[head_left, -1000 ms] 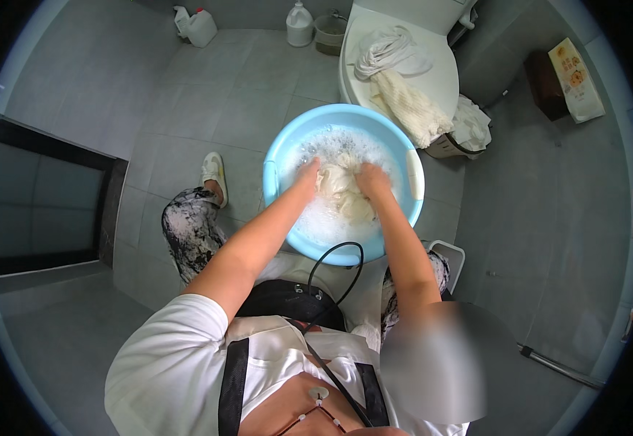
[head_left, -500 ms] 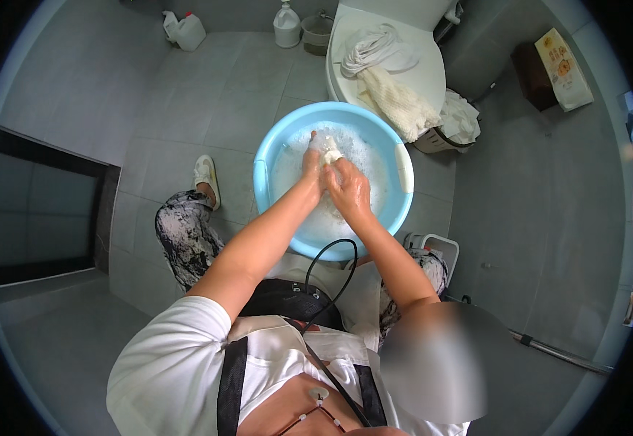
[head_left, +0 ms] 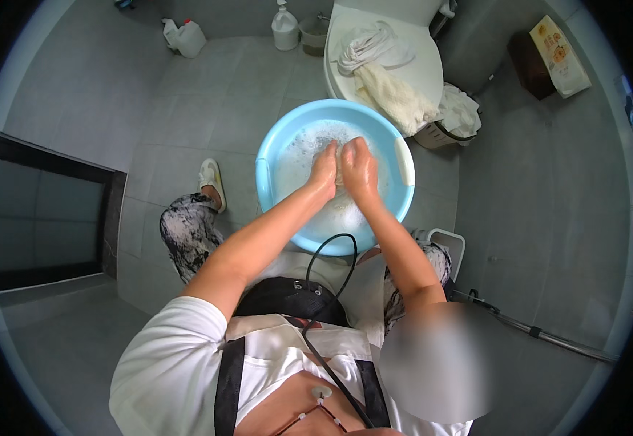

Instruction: The person washes a white cloth in a basin of soapy water by hand, scrubbing the fabric against itself and wringing it out.

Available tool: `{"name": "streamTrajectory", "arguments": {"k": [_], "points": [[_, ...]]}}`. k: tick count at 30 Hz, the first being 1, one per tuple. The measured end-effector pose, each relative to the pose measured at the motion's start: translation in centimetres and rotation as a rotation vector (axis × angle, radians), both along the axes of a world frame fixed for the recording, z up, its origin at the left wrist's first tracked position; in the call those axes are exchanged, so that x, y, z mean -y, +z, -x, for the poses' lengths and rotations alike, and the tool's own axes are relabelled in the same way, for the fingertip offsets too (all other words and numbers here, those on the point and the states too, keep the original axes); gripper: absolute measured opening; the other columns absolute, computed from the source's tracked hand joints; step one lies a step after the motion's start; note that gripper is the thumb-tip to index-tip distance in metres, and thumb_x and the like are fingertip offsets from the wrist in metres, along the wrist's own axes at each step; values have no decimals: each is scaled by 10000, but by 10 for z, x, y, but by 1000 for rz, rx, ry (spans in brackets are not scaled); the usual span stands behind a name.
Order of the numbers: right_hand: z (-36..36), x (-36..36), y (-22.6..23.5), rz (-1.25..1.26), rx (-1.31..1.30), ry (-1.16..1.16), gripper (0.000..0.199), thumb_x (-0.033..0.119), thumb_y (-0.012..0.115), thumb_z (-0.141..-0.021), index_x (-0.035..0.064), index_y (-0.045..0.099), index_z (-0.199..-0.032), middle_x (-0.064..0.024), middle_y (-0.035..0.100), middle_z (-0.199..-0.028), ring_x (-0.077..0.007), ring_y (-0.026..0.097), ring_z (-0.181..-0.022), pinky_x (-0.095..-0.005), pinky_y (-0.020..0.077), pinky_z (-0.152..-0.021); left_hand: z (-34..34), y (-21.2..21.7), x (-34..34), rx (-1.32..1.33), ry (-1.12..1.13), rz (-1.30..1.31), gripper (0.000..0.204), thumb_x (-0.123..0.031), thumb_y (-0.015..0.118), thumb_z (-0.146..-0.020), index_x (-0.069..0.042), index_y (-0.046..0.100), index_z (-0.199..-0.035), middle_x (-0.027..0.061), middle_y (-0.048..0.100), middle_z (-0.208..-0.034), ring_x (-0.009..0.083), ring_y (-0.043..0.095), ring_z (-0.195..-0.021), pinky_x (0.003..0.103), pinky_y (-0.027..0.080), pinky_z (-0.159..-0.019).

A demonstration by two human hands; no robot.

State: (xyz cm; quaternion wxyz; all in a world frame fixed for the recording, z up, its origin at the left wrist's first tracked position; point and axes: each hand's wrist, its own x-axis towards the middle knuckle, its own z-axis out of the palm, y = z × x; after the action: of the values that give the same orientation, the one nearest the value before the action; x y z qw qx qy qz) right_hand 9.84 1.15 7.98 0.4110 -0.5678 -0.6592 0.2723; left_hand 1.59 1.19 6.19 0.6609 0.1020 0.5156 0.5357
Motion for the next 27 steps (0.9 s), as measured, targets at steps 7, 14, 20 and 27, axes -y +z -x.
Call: {"name": "streamTrajectory", "arguments": {"k": [7,14,20,27], "points": [[-40,-34,-46,122,-365,-39,170,191,490,-825,32,523,-776,-60,546,-717,-174,506,-676,-301,394,-625,21,3,6,142,-18,-102,410,-374,480,-842,-6,491,-1022,82,556,-932,185,556,-803,335,448,-749],[-84,-31,0,424,-1410,98,254,207,321,-901,35,457,-1029,-64,523,-1051,-192,486,-982,-321,359,-870,77,13,19,-2,-41,-312,333,-191,545,-819,-22,469,-1096,79,545,-1040,173,527,-958,296,433,-816],[-110,-35,-15,480,-1624,37,366,259,244,-914,1,449,-1075,-125,503,-1119,-250,462,-1055,-380,354,-915,104,8,12,249,-16,-369,397,-280,410,-862,2,433,-1141,116,518,-1110,215,479,-1043,335,344,-928],[-113,-35,-22,436,-1641,87,353,239,281,-903,-14,454,-1077,-135,520,-1103,-256,473,-1047,-379,354,-914,102,21,10,201,47,-435,406,-285,341,-862,-6,435,-1141,118,497,-1133,230,467,-1067,356,352,-928]]}}
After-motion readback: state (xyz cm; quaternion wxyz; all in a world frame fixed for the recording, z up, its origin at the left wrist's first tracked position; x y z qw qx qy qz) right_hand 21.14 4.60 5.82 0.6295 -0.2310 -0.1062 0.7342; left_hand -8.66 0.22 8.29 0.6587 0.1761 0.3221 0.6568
